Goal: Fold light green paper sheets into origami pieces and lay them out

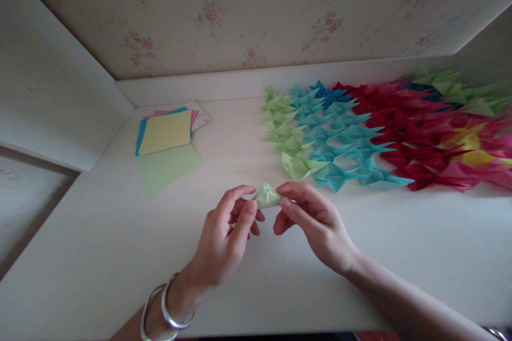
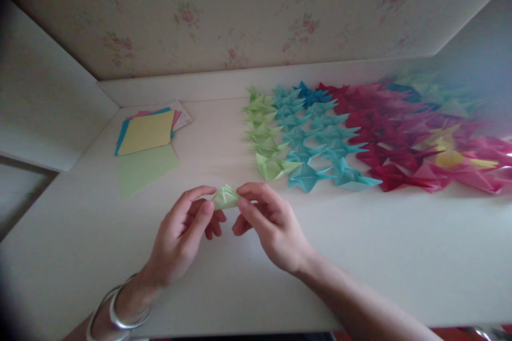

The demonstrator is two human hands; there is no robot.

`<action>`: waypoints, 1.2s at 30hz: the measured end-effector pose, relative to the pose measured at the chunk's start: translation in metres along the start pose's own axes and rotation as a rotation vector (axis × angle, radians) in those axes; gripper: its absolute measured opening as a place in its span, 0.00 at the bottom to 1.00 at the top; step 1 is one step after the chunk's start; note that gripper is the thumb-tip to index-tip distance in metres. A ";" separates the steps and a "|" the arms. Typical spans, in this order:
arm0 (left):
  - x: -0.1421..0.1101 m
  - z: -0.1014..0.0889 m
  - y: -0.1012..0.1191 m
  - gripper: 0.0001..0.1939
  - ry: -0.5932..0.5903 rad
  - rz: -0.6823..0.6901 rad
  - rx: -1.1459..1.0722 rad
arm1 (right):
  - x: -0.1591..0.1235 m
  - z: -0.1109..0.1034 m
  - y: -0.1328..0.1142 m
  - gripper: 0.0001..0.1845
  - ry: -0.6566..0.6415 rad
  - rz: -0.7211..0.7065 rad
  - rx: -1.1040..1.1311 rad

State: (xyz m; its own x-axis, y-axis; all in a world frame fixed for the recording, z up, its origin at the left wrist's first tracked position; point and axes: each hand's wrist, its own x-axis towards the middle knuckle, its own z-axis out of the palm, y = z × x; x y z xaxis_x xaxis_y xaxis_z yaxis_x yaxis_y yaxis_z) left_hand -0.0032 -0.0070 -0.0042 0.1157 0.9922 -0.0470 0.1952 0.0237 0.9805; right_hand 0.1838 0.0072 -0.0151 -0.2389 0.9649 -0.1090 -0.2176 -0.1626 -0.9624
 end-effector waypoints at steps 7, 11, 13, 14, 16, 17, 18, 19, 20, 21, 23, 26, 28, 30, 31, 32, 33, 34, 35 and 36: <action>0.001 -0.003 -0.002 0.12 -0.064 0.051 0.020 | 0.001 0.001 -0.007 0.10 -0.031 -0.004 0.042; 0.002 -0.005 0.000 0.09 -0.070 0.042 0.033 | 0.001 0.002 -0.005 0.08 0.000 -0.086 -0.053; 0.002 -0.005 0.002 0.09 -0.095 0.028 0.032 | 0.001 0.000 -0.004 0.08 0.024 -0.157 -0.153; 0.002 -0.005 0.002 0.09 -0.115 0.023 0.034 | 0.002 -0.001 -0.004 0.09 0.027 -0.194 -0.213; 0.003 -0.005 0.005 0.09 -0.151 0.030 0.045 | 0.002 -0.004 -0.007 0.09 0.023 -0.270 -0.336; 0.004 -0.005 0.005 0.09 -0.155 0.043 0.055 | 0.003 -0.005 -0.008 0.08 0.015 -0.306 -0.392; 0.004 -0.005 0.006 0.08 -0.151 0.058 0.070 | 0.003 -0.007 -0.010 0.08 0.009 -0.335 -0.436; 0.005 -0.005 0.006 0.07 -0.140 0.075 0.090 | 0.003 -0.008 -0.011 0.07 -0.001 -0.353 -0.470; 0.006 -0.005 0.006 0.07 -0.125 0.095 0.115 | 0.003 -0.009 -0.012 0.08 -0.013 -0.364 -0.496; 0.007 -0.005 0.005 0.07 -0.108 0.121 0.148 | 0.002 -0.010 -0.012 0.08 -0.025 -0.375 -0.515; 0.008 -0.005 0.002 0.06 -0.071 0.198 0.223 | 0.002 -0.010 -0.011 0.10 -0.044 -0.417 -0.554; 0.009 -0.004 -0.002 0.07 -0.038 0.377 0.329 | 0.004 -0.012 -0.009 0.08 -0.038 -0.533 -0.636; 0.010 -0.004 -0.003 0.07 -0.040 0.466 0.354 | 0.006 -0.014 -0.008 0.05 -0.035 -0.598 -0.687; 0.011 -0.003 -0.004 0.07 -0.042 0.489 0.346 | 0.008 -0.015 -0.006 0.05 -0.058 -0.641 -0.723; 0.012 -0.002 -0.004 0.07 -0.038 0.477 0.336 | 0.009 -0.015 -0.006 0.06 -0.074 -0.656 -0.735; 0.012 -0.002 -0.004 0.07 -0.035 0.457 0.327 | 0.010 -0.014 -0.005 0.07 -0.086 -0.666 -0.744; 0.012 -0.001 -0.004 0.08 -0.031 0.432 0.320 | 0.010 -0.014 -0.004 0.09 -0.091 -0.671 -0.752; 0.012 -0.001 -0.004 0.08 -0.027 0.408 0.313 | 0.009 -0.013 -0.004 0.09 -0.089 -0.672 -0.758; 0.012 -0.001 -0.005 0.08 -0.023 0.387 0.306 | 0.009 -0.012 -0.003 0.10 -0.084 -0.676 -0.761; 0.012 -0.001 -0.005 0.08 -0.019 0.371 0.299 | 0.009 -0.011 -0.002 0.10 -0.076 -0.679 -0.762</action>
State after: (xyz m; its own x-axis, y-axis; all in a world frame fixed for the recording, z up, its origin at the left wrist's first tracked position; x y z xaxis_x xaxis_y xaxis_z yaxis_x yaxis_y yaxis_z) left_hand -0.0034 0.0044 -0.0094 0.2483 0.9244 0.2897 0.4087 -0.3711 0.8338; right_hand 0.1926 0.0183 -0.0164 -0.3550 0.7842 0.5090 0.3238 0.6139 -0.7200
